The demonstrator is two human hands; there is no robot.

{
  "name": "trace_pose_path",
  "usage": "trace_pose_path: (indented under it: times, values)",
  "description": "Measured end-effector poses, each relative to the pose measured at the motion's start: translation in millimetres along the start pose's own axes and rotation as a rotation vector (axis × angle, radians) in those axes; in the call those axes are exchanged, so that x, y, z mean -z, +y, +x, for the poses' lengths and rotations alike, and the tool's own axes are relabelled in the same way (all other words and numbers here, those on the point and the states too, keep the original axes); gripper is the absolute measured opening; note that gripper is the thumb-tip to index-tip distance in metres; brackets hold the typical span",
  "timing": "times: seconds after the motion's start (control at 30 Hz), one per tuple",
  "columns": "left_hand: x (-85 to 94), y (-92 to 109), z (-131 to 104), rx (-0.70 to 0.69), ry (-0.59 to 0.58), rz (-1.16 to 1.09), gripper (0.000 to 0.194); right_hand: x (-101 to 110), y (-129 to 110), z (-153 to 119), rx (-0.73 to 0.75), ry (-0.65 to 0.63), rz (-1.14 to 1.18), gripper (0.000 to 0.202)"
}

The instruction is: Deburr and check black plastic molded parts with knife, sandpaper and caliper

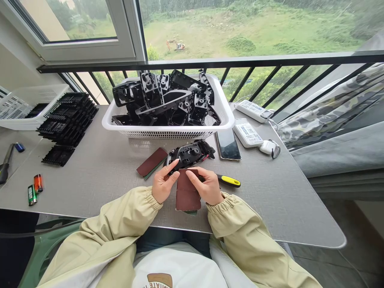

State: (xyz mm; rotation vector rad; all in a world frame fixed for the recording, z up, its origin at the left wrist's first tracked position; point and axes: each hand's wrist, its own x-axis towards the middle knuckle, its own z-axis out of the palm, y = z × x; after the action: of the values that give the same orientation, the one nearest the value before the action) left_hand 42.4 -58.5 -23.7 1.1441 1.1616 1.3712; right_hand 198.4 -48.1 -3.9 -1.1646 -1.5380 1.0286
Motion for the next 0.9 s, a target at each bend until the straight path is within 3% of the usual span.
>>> trace_pose_path:
  times: [0.13,0.3,0.47,0.77,0.9]
  values:
    - [0.3,-0.9,1.1,0.000,0.012,0.004,0.039,1.1,0.4,0.9,-0.027,0.065,-0.047,0.023]
    - [0.9,-2.4,0.3,-0.005,0.004,0.010,0.038,0.5,-0.9,0.2,0.007,0.001,-0.027,0.022]
    - [-2.3,-3.1,1.1,0.024,0.035,-0.065,0.040,1.0,1.5,1.5,-0.063,0.079,0.010,0.023]
    - [-3.1,-2.0,13.6,0.135,0.268,-0.292,0.042,8.7,11.4,8.3,-0.264,0.298,0.340,0.026]
    - [-2.6,1.4,17.4,0.163,0.323,-0.350,0.040,10.7,9.3,10.3,-0.309,0.327,0.405,0.026]
